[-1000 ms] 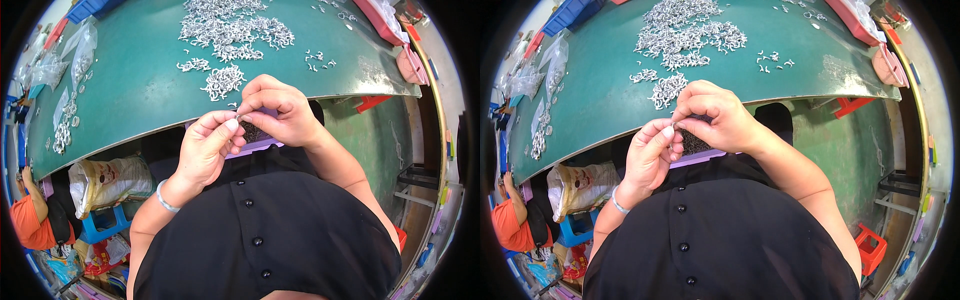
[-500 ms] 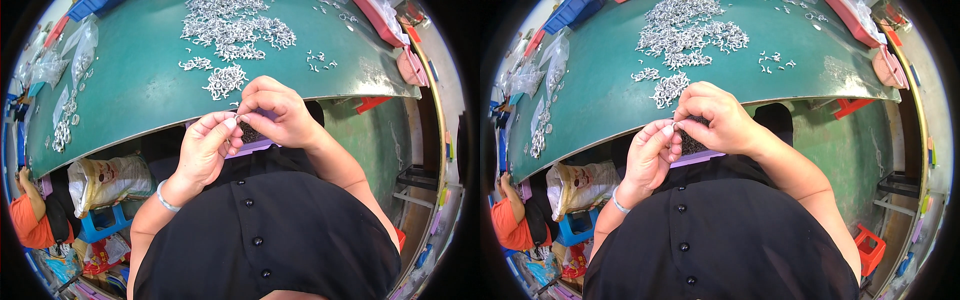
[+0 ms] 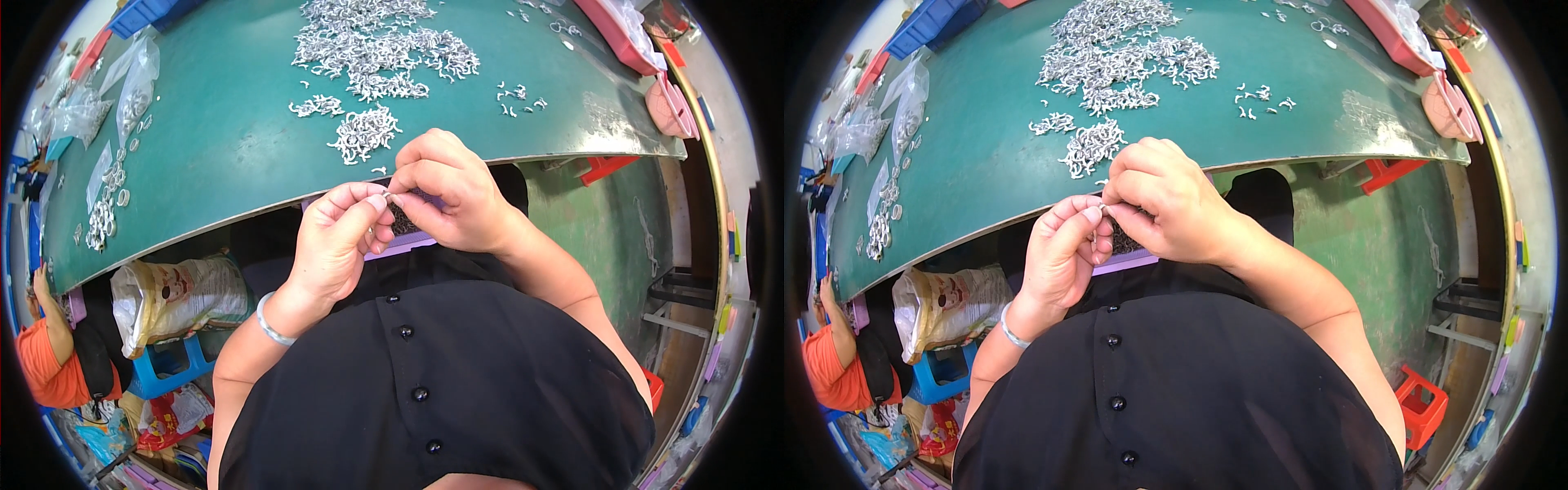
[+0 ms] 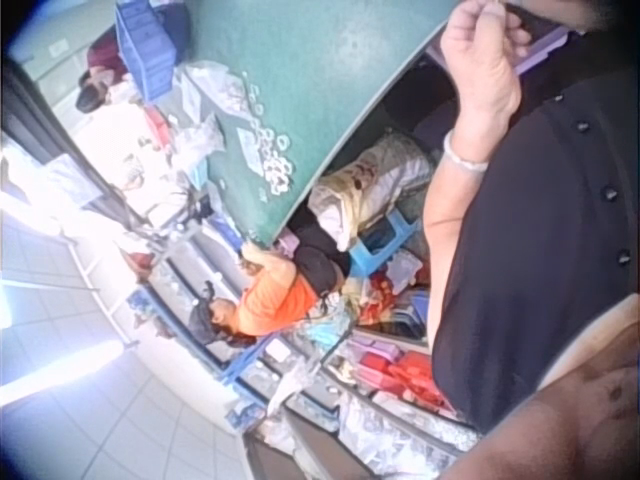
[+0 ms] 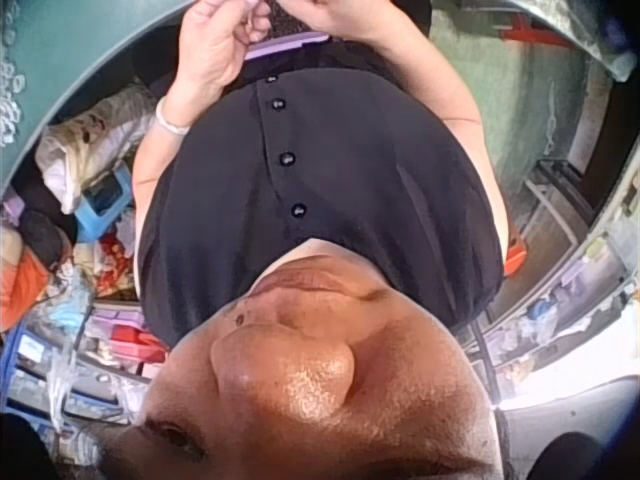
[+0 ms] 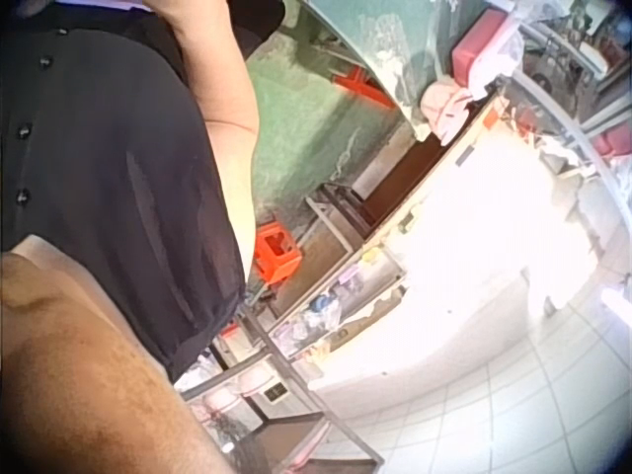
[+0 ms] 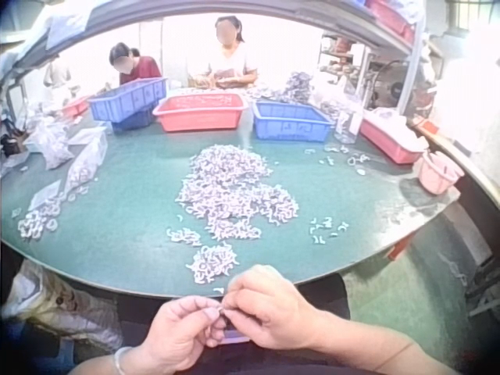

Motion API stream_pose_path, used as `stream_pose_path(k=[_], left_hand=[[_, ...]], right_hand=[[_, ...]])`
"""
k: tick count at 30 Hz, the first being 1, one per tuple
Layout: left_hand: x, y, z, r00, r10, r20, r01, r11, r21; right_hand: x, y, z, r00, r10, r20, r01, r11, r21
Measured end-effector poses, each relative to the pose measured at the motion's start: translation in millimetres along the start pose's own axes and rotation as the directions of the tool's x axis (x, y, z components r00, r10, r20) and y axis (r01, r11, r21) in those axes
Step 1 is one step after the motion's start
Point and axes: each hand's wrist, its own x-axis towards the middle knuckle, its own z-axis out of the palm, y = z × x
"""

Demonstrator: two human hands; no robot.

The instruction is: The person picks up individual small metal fasteners from a pile and places them into a purple tray, often picking up multiple items in their left hand and using the right hand to move them one by one.

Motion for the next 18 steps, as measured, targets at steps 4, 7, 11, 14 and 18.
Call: stream_pose_path(k=[4,7,11,14,18], left_hand=[[0.7,-1.9,1.0,0.999,0.018,-0.028,-0.017,0.999,0.05],[-0.1,-2.1,2.0,1.0,0.016,-0.025,-0.015,0.999,0.038],[-0.5,-1.9,3.8,1.0,0.011,-0.024,-0.01,0.999,0.035],[-1.1,-1.8,5.2,1.0,-0.002,-0.025,0.002,0.999,0.032],[-0.5,-2.3,3.3,1.0,-0.024,0.005,0.024,1.0,0.016]], right_hand=[[-1.1,-2.3,-0.9,0.998,-0.06,0.02,0.062,0.992,-0.106],[-2.4,-2.8,0.0,0.996,-0.083,0.005,0.083,0.987,-0.141],[-4.4,-3.1,0.2,0.996,-0.094,-0.011,0.091,0.984,-0.153],[-5.4,-3.8,-1.0,0.996,-0.091,-0.018,0.087,0.984,-0.155],[-7.0,-4.6,-0.9,0.997,-0.064,-0.043,0.057,0.988,-0.144]])
